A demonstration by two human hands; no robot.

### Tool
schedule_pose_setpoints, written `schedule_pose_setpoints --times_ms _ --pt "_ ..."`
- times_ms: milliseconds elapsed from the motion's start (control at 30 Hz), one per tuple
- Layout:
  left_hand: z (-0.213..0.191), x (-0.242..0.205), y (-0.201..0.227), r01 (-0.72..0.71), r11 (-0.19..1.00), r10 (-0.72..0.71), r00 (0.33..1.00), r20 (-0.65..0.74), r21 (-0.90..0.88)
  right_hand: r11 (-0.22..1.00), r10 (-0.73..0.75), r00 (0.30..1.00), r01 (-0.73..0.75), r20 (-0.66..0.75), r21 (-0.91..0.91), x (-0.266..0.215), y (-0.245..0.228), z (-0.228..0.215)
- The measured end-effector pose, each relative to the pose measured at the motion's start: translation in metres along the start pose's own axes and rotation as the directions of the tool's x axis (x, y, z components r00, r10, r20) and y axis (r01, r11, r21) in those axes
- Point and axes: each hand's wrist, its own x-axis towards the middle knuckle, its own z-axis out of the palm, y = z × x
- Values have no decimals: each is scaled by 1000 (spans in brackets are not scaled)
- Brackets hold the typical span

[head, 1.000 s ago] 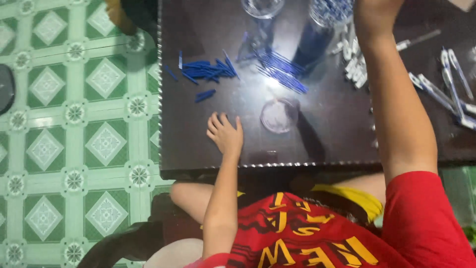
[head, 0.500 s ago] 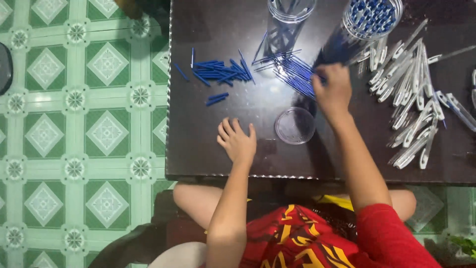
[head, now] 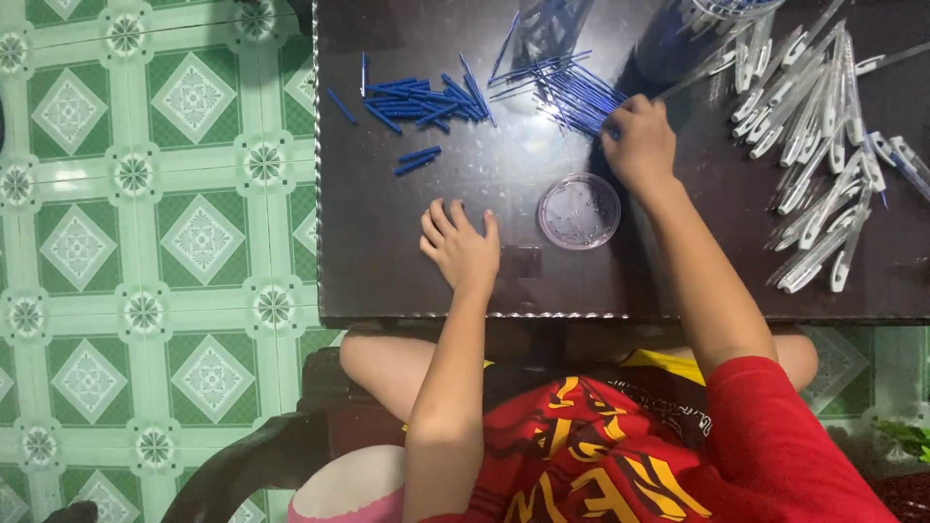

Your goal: Assembling ballpoint pens by inserting ink refills into barrels and attaching caps.

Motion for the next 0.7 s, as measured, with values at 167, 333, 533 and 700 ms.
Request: schedule_pose_setpoints --times_ms 167,333,533,700 --pt "2 0 0 -1 999 2 999 -43 45 997 -76 979 73 -188 -18 -13 14 -7" --pt "0 0 -1 -33 998 40 992 -122 57 980 -2 941 69 -339 186 -44 21 -22" --pt "-1 1 -3 -82 995 92 979 -182 62 660 382 897 -98 -220 745 -117 6 -95" --pt "-4 0 -4 -96 995 101 984 -145 36 -251 496 856 -17 143 968 -161 94 -51"
